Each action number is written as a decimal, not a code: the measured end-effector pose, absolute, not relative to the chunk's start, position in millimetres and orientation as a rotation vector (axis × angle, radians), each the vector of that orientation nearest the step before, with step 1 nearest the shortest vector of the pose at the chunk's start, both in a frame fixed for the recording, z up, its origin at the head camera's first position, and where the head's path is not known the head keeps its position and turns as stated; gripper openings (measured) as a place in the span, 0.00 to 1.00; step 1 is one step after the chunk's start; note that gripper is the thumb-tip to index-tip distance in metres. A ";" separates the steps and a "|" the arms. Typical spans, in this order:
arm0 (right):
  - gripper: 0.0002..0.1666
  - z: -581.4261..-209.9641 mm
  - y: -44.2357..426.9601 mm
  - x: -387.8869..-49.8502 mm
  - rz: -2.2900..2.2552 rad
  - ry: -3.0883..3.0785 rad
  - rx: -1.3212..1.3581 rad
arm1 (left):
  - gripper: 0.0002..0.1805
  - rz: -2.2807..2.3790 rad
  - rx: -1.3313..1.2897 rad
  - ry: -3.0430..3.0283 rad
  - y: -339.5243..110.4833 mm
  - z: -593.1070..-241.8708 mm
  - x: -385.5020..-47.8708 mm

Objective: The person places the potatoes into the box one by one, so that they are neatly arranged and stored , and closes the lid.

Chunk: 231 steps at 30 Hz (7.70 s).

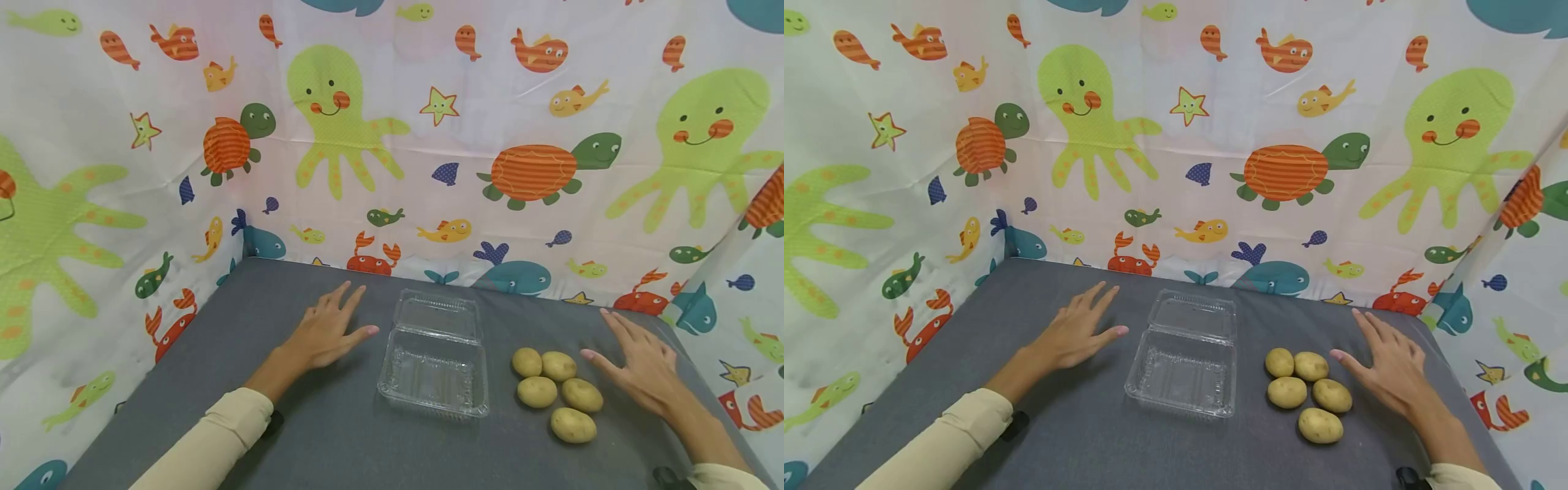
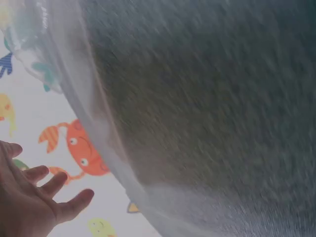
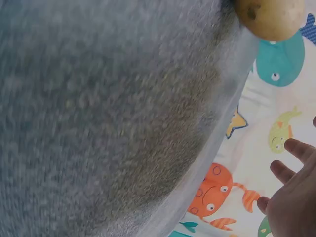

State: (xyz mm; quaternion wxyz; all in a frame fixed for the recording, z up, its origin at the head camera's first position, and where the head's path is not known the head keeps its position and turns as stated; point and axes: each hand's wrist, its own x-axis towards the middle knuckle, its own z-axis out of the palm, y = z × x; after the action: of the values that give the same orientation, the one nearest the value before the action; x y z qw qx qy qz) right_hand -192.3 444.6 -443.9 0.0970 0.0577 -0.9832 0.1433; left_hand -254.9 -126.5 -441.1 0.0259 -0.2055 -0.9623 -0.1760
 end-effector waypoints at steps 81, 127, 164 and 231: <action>0.43 -454.6 392.7 -173.5 0.940 -2.979 0.268 | 0.21 -1.922 -0.498 -2.642 -75.4 -459.4 -208.2; 0.39 -454.1 390.4 -184.5 0.700 -3.009 0.144 | 0.20 -1.934 -0.484 -2.624 -74.1 -459.1 -206.7; 0.46 -456.9 386.5 -184.9 0.767 -3.005 0.234 | 0.20 -1.963 -0.496 -2.607 -73.6 -459.9 -206.9; 0.49 -458.0 385.5 -186.5 0.785 -3.042 0.092 | 0.20 -1.964 -0.404 -2.615 -73.9 -460.8 -206.1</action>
State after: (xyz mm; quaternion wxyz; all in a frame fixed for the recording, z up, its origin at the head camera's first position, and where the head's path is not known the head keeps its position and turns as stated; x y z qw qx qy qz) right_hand -186.5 385.5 -458.0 -0.0005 0.0293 -0.9679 0.2497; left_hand -206.1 -73.9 -460.8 -0.0767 -0.1222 -0.7912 -0.5943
